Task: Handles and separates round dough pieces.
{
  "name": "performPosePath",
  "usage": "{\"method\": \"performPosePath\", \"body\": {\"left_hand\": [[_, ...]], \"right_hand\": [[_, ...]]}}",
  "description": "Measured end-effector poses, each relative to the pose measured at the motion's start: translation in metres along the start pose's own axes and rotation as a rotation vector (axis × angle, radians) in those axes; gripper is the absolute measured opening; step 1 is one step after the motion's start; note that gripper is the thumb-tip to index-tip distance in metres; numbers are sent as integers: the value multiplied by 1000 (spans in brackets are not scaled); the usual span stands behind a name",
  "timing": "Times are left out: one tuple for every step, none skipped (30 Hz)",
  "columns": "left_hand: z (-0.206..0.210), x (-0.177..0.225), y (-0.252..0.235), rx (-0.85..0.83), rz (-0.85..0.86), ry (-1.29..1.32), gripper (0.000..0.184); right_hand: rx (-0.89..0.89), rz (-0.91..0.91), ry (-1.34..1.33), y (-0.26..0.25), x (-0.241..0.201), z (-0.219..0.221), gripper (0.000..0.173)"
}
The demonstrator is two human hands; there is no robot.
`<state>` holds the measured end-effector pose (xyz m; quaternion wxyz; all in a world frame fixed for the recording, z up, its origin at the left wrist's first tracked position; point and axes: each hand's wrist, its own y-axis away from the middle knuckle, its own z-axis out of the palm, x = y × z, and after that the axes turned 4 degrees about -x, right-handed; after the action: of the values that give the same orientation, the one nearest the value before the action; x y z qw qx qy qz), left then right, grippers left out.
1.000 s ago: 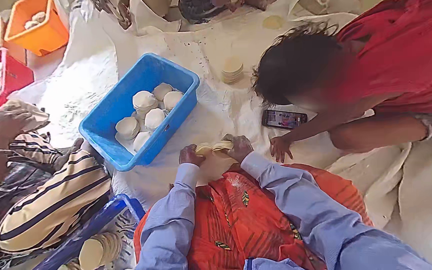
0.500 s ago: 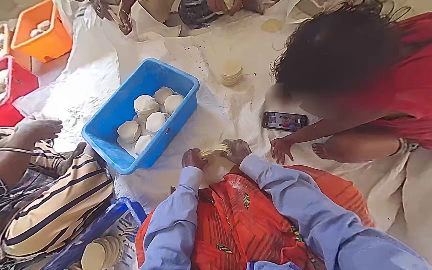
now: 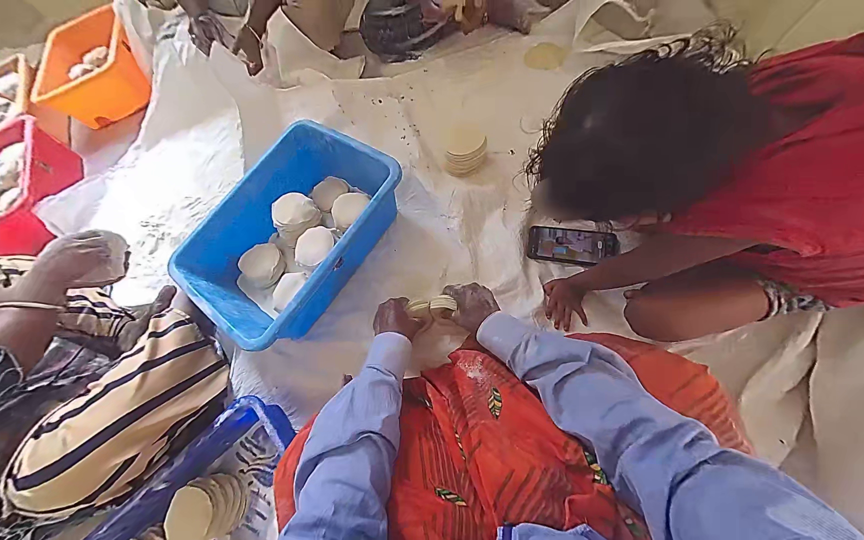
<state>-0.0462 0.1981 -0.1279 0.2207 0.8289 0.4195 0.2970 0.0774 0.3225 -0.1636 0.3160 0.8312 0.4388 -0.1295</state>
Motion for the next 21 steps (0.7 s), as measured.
{"method": "performPosePath", "body": {"left_hand": [[-4,-1,8,8,-8,16,53],[-9,-2,15,25,-17,23,51],[-12,-2,17,39,-24,24,50],[-11,-2,15,24,-34,19,53],[-6,-2,8,-12,-40,9,58],[-1,-2,0,-28,-25,-7,59],[3,-4,-6,-32,5,-17,56],[3,-5,-7,-18,36,-10,53],[1,-7,-1,2,55,13,51],[-3,-7,7,23,63,28,51],[-8,-5,12,36,61,33,50],[-8,-3,13,34,50,28,51],[-5,-1,9,8,30,17,53],[-1,1,2,-6,23,-2,51],[0,2,0,-2,26,-3,47],[-3,2,2,27,40,21,45],[-6,-1,7,62,55,68,45],[-7,-4,14,89,65,110,46],[-8,-6,17,111,68,125,44],[-7,-5,16,90,50,105,46],[-4,-4,12,44,24,71,51]], "right_hand": [[28,-26,-47,7,1,-4,37],[51,-39,-88,15,2,-10,36],[44,-24,-96,18,1,-15,39],[6,13,-73,17,0,-15,43],[-46,44,-42,11,-1,-11,46],[-65,53,-21,4,-2,-6,44],[-51,39,-16,2,-3,-3,39],[-15,11,-26,4,-3,-5,34],[16,-17,-57,10,-3,-9,34],[44,-31,-88,17,-2,-14,35],[54,-18,-101,20,-2,-18,40],[29,13,-83,19,-2,-17,47],[-13,41,-58,13,-3,-12,50],[-38,51,-34,6,-3,-6,46],[-38,41,-25,3,-3,-3,41],[-14,18,-35,2,-3,-5,37],[19,-8,-69,6,-2,-9,36],[50,-28,-113,14,-1,-12,37],[69,-36,-130,16,2,-13,40],[73,-37,-110,17,4,-12,46],[83,-52,-58,18,3,-8,49]]}}
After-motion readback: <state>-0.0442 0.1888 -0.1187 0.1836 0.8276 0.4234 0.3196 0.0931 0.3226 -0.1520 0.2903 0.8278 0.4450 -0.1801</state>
